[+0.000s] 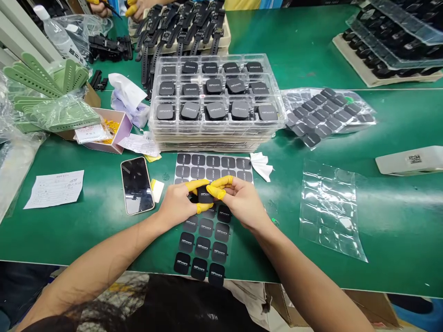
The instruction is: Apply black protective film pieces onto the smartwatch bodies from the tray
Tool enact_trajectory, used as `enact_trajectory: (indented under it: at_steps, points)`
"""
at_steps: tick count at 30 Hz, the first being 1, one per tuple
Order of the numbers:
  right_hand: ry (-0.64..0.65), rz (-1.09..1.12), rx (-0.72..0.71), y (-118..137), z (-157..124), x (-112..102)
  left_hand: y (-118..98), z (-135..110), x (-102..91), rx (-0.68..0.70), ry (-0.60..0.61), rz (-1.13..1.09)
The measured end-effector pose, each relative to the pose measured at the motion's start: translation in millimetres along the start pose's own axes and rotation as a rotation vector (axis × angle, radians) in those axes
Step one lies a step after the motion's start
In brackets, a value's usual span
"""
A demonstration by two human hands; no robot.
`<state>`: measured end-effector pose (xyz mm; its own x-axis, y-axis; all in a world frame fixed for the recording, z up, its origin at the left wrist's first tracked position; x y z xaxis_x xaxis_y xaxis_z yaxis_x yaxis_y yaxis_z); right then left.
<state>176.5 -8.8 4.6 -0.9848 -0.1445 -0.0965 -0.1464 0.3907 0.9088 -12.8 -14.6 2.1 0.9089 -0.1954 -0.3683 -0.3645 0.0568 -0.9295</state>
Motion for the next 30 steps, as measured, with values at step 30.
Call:
enact_trajectory:
  at_steps: [30]
  points:
    - [-0.129, -0.314, -0.184, 3.7, -7.4, -3.5, 0.6, -0.2, -0.5, -0.033, 0.007, -0.08]
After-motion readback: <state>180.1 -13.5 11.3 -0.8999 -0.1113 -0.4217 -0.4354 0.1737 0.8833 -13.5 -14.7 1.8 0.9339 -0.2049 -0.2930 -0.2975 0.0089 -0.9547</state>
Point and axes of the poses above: each hand's wrist, its own z-axis towards the middle knuckle, its own x-axis out of the palm, y = z × x, the point moved 2 cm from there along z, towards the middle knuckle, and after that the axes turned 9 degrees about -z, right-handed, at the moved point
